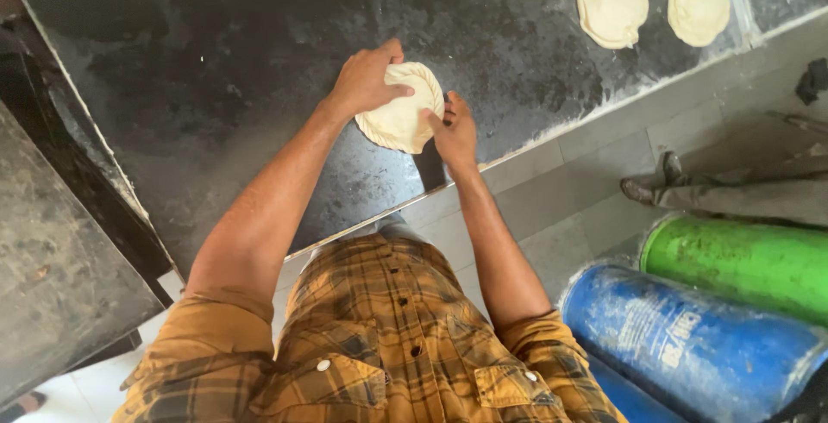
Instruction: The person shapes rounds of dough by hand on a flat work surface, pinches the edges of several dough pieces to create a decorative pattern, and moves a large metal tray containing shaped dough.
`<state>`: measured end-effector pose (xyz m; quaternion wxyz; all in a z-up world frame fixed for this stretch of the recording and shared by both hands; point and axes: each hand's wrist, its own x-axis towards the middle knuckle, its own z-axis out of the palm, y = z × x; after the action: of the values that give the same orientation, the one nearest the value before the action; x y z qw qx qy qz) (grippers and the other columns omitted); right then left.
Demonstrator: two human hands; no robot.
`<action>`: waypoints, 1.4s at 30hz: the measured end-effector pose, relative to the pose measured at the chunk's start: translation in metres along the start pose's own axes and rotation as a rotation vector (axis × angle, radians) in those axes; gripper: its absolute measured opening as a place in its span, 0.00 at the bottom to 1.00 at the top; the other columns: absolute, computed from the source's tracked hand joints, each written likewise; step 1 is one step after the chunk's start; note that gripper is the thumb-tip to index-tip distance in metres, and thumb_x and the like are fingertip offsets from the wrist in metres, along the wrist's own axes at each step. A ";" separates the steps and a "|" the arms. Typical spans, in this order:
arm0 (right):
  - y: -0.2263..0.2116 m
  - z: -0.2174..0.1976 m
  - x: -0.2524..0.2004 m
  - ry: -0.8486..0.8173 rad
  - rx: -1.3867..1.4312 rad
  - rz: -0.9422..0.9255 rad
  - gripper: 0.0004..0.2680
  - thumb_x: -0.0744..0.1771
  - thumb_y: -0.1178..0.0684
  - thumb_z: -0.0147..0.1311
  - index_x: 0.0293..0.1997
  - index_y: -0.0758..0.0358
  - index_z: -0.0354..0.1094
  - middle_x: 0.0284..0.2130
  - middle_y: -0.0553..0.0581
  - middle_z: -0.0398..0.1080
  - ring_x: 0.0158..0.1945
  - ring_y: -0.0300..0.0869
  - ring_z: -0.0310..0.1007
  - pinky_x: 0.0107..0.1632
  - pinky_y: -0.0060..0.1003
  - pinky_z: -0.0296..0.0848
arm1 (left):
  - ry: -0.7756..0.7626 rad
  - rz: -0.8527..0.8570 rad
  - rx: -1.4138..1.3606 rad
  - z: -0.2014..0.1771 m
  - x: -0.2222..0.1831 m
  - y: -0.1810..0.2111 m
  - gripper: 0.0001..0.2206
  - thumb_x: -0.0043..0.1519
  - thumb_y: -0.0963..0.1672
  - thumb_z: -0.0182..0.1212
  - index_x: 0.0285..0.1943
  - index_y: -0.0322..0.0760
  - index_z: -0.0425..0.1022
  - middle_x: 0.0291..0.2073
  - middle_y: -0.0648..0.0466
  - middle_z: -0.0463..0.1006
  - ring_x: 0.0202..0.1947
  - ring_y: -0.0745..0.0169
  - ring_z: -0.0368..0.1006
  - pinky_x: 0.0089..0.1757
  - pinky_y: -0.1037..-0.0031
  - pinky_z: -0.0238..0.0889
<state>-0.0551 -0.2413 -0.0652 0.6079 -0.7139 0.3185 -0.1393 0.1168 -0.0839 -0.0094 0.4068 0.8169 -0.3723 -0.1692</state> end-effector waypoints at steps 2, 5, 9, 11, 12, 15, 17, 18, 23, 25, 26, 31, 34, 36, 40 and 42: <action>-0.007 0.010 0.004 0.010 0.006 0.120 0.24 0.61 0.60 0.69 0.62 0.73 0.60 0.43 0.63 0.73 0.42 0.40 0.75 0.43 0.34 0.75 | 0.037 0.024 -0.084 -0.014 -0.003 0.017 0.26 0.46 0.48 0.80 0.48 0.37 0.71 0.36 0.45 0.82 0.39 0.39 0.78 0.40 0.57 0.68; -0.024 0.004 0.003 -0.194 0.148 0.195 0.18 0.63 0.63 0.68 0.57 0.80 0.69 0.43 0.64 0.77 0.41 0.42 0.78 0.43 0.35 0.78 | 0.001 -0.020 -0.063 -0.036 -0.011 0.051 0.27 0.42 0.45 0.79 0.53 0.40 0.76 0.34 0.46 0.84 0.37 0.42 0.80 0.39 0.60 0.69; -0.055 -0.010 -0.001 -0.388 0.337 0.027 0.16 0.63 0.66 0.66 0.54 0.73 0.66 0.43 0.59 0.76 0.44 0.40 0.78 0.47 0.34 0.80 | 0.076 -0.081 -0.003 -0.046 -0.043 0.085 0.20 0.45 0.44 0.79 0.48 0.43 0.84 0.35 0.48 0.85 0.36 0.49 0.82 0.39 0.64 0.73; -0.079 -0.020 0.007 -0.487 0.371 -0.028 0.14 0.63 0.67 0.67 0.52 0.73 0.69 0.43 0.62 0.78 0.44 0.42 0.80 0.49 0.35 0.81 | 0.211 -0.145 -0.172 -0.050 -0.057 0.086 0.19 0.47 0.44 0.78 0.48 0.39 0.83 0.33 0.49 0.86 0.33 0.54 0.84 0.39 0.67 0.75; -0.091 -0.023 0.014 -0.521 0.299 -0.065 0.16 0.62 0.66 0.67 0.53 0.71 0.68 0.43 0.61 0.78 0.44 0.41 0.80 0.48 0.34 0.81 | 0.277 -0.178 -0.258 -0.049 -0.066 0.082 0.19 0.48 0.44 0.78 0.48 0.37 0.83 0.33 0.49 0.86 0.32 0.57 0.84 0.39 0.68 0.76; -0.112 -0.016 0.063 -0.564 0.052 -0.171 0.17 0.62 0.62 0.67 0.55 0.66 0.68 0.42 0.60 0.78 0.42 0.39 0.79 0.44 0.32 0.80 | 0.532 -0.255 -0.504 -0.026 -0.086 0.068 0.20 0.56 0.44 0.77 0.55 0.32 0.80 0.44 0.46 0.87 0.43 0.60 0.84 0.45 0.70 0.77; -0.094 0.002 0.090 -0.537 -0.158 -0.211 0.16 0.63 0.59 0.69 0.54 0.68 0.71 0.41 0.61 0.77 0.38 0.39 0.77 0.40 0.31 0.76 | 0.695 -0.146 -0.027 0.005 -0.101 0.060 0.26 0.53 0.44 0.79 0.60 0.30 0.76 0.48 0.42 0.80 0.48 0.48 0.77 0.45 0.65 0.74; -0.074 0.003 0.095 -0.538 -0.230 -0.250 0.13 0.65 0.57 0.67 0.53 0.68 0.74 0.40 0.60 0.79 0.39 0.38 0.78 0.41 0.31 0.76 | 0.761 -0.092 0.212 0.017 -0.111 0.057 0.29 0.52 0.44 0.80 0.62 0.29 0.75 0.50 0.40 0.76 0.50 0.41 0.73 0.45 0.63 0.72; -0.015 -0.017 0.118 -0.569 -0.156 -0.055 0.10 0.66 0.53 0.62 0.50 0.65 0.78 0.36 0.59 0.80 0.35 0.36 0.76 0.42 0.31 0.76 | 0.814 -0.447 -0.091 0.024 -0.146 0.041 0.25 0.59 0.42 0.72 0.62 0.26 0.69 0.54 0.40 0.70 0.42 0.53 0.74 0.33 0.72 0.72; -0.012 -0.026 0.108 -0.586 -0.324 -0.267 0.10 0.64 0.55 0.65 0.46 0.68 0.78 0.35 0.61 0.79 0.35 0.38 0.78 0.41 0.33 0.74 | 0.776 -0.458 -0.099 0.021 -0.150 0.036 0.18 0.61 0.42 0.70 0.58 0.29 0.73 0.53 0.43 0.72 0.41 0.56 0.76 0.31 0.74 0.72; -0.018 -0.023 0.111 -0.593 -0.401 -0.387 0.10 0.62 0.56 0.67 0.45 0.70 0.78 0.35 0.62 0.79 0.35 0.39 0.78 0.41 0.34 0.74 | 0.761 -0.449 -0.072 0.016 -0.149 0.034 0.17 0.60 0.42 0.70 0.55 0.30 0.74 0.52 0.44 0.72 0.39 0.58 0.77 0.31 0.74 0.72; -0.033 -0.012 0.101 -0.542 -0.418 -0.234 0.08 0.60 0.58 0.68 0.39 0.68 0.78 0.30 0.58 0.80 0.32 0.40 0.80 0.39 0.33 0.76 | 0.770 -0.429 -0.014 0.015 -0.154 0.031 0.10 0.60 0.40 0.71 0.48 0.32 0.79 0.48 0.49 0.76 0.33 0.61 0.76 0.31 0.73 0.70; -0.046 -0.008 0.084 -0.450 -0.447 -0.372 0.07 0.60 0.60 0.66 0.38 0.67 0.77 0.31 0.59 0.77 0.33 0.44 0.80 0.39 0.36 0.76 | 0.780 -0.414 -0.041 0.016 -0.155 0.032 0.08 0.60 0.40 0.70 0.46 0.32 0.79 0.47 0.49 0.77 0.32 0.62 0.76 0.30 0.73 0.70; -0.053 -0.003 0.059 -0.374 -0.584 -0.592 0.05 0.61 0.63 0.63 0.37 0.67 0.76 0.35 0.61 0.75 0.38 0.49 0.77 0.43 0.41 0.75 | 0.784 -0.411 -0.068 0.014 -0.157 0.031 0.08 0.60 0.40 0.69 0.46 0.31 0.79 0.48 0.49 0.76 0.32 0.62 0.76 0.30 0.73 0.69; -0.067 -0.010 0.006 -0.251 -0.834 -0.873 0.07 0.64 0.66 0.57 0.42 0.65 0.78 0.41 0.64 0.70 0.46 0.57 0.69 0.48 0.50 0.67 | 0.756 -0.388 -0.070 0.011 -0.156 0.032 0.07 0.61 0.40 0.69 0.45 0.32 0.79 0.48 0.49 0.77 0.32 0.62 0.77 0.31 0.73 0.71; -0.070 -0.015 0.003 -0.255 -0.825 -0.875 0.09 0.63 0.67 0.56 0.42 0.62 0.79 0.43 0.64 0.70 0.45 0.56 0.69 0.47 0.51 0.67 | 0.734 -0.405 -0.094 0.011 -0.159 0.033 0.07 0.61 0.40 0.68 0.45 0.32 0.79 0.49 0.49 0.77 0.31 0.62 0.77 0.31 0.74 0.71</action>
<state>-0.0412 -0.2509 0.0047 0.2015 -0.9658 -0.0517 -0.1546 -0.0105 0.0158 0.0056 0.5076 0.8603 -0.0267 0.0396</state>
